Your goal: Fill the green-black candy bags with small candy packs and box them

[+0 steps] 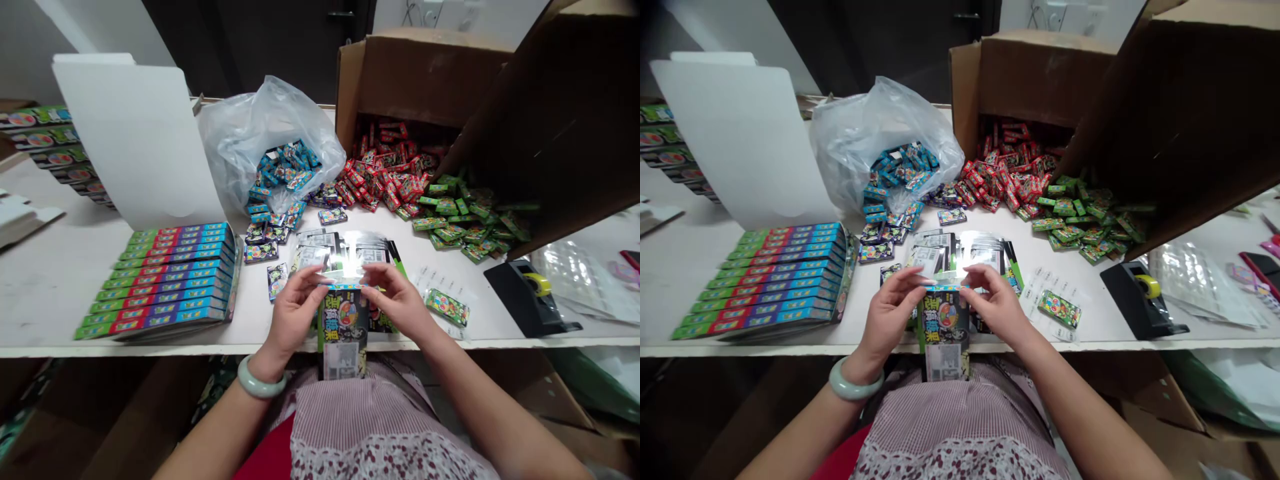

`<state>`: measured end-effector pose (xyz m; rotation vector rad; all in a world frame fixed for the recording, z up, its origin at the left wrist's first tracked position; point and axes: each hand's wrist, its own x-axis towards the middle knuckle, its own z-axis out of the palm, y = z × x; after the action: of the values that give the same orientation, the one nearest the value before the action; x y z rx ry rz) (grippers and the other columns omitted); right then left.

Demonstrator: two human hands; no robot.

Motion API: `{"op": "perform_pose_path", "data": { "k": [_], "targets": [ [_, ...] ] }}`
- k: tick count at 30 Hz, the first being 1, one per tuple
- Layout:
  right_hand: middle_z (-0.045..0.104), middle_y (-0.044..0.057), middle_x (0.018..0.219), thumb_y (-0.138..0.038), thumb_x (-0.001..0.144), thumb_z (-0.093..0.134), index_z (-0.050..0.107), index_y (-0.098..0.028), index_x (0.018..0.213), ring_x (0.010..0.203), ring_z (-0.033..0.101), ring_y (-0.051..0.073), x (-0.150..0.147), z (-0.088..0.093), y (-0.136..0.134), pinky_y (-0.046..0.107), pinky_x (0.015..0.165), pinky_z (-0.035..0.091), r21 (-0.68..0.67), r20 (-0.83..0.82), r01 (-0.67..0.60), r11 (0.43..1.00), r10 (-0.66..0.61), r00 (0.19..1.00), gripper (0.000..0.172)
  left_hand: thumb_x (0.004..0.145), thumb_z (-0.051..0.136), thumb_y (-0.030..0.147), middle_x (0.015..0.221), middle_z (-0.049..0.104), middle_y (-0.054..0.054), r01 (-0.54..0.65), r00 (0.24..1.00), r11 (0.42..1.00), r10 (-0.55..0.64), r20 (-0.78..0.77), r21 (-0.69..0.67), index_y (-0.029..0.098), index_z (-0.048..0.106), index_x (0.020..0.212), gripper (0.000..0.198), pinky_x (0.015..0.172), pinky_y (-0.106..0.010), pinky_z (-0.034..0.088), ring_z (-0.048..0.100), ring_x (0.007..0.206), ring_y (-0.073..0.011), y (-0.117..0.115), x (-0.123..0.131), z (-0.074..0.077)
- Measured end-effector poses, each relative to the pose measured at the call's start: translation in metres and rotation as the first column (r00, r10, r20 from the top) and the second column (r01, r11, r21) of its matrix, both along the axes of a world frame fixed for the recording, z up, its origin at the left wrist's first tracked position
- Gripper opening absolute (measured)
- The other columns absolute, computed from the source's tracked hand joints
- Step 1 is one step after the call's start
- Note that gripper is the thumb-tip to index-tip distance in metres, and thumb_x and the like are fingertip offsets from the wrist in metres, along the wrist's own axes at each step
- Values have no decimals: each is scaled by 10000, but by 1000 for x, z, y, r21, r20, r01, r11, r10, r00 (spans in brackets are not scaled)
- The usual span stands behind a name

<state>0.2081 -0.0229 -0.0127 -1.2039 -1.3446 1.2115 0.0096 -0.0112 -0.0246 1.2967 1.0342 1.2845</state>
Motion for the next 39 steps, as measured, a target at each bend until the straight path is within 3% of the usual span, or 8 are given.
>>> {"op": "perform_pose_path", "data": {
  "k": [5, 12, 21, 26, 30, 34, 36, 39],
  "targets": [
    [596, 36, 927, -280, 782, 675, 583, -205, 756, 862, 584, 149, -3, 8, 2, 256, 631, 493, 141, 176, -107, 984, 81, 981, 122, 780, 687, 232, 824, 678, -27, 104, 994, 993, -101, -47, 56, 180, 666, 798, 59, 756, -263, 523, 640, 810, -148, 0, -5, 7],
    [583, -26, 707, -327, 775, 669, 582, -189, 792, 503, 512, 78, -11, 19, 15, 244, 465, 428, -143, 76, -127, 982, 139, 987, 163, 717, 711, 212, 693, 612, 16, 57, 995, 992, -65, -74, -114, 170, 629, 732, 93, 576, -212, 442, 543, 619, -100, 8, 0, 18],
    [619, 45, 929, -254, 857, 605, 607, -212, 854, 848, 600, 153, -1, 20, 1, 267, 631, 496, 94, 323, -291, 952, 247, 913, 42, 846, 627, 208, 894, 659, -52, 271, 953, 955, -249, -171, 119, 188, 675, 829, 55, 801, -296, 486, 615, 881, -164, 2, -23, 7],
    [599, 46, 944, -178, 883, 559, 577, -224, 901, 925, 588, 166, -9, 2, -10, 323, 765, 502, 310, 373, -222, 925, 97, 923, 53, 823, 656, 204, 859, 632, -28, 208, 966, 974, -191, -174, 85, 202, 649, 906, 83, 712, -260, 501, 610, 808, -149, -2, -18, -4],
    [621, 53, 1016, -221, 876, 560, 594, -242, 970, 994, 591, 177, -9, 4, -13, 334, 807, 508, 279, 287, -162, 946, 78, 955, 102, 843, 630, 227, 872, 637, -31, 185, 960, 973, -150, -236, 134, 217, 657, 899, 63, 733, -274, 505, 606, 842, -165, -3, -15, 0],
    [642, 54, 1112, -326, 878, 533, 591, -240, 1114, 981, 615, 160, 54, -10, 0, 302, 816, 509, 95, 287, 88, 992, -112, 951, 258, 822, 658, 258, 904, 639, 7, 139, 942, 980, -87, -325, 140, 266, 669, 879, 58, 779, -301, 500, 587, 886, -182, 2, -21, -2],
    [663, 52, 1007, -306, 881, 494, 633, -199, 1015, 888, 619, 153, 110, -20, 3, 302, 814, 494, 47, 519, 387, 921, -353, 778, 221, 823, 658, 274, 938, 635, 59, 62, 942, 995, -32, -333, 79, 319, 669, 882, 75, 827, -330, 493, 570, 915, -184, 6, -22, -7],
    [645, 80, 958, -221, 803, 556, 677, -161, 899, 821, 594, 178, 181, -32, 0, 346, 834, 452, 43, 662, 536, 843, -426, 617, 165, 819, 654, 318, 957, 631, 108, 5, 938, 1000, 0, -346, 13, 369, 670, 865, 71, 882, -390, 478, 552, 935, -197, 7, -17, -11]
  ]
}}
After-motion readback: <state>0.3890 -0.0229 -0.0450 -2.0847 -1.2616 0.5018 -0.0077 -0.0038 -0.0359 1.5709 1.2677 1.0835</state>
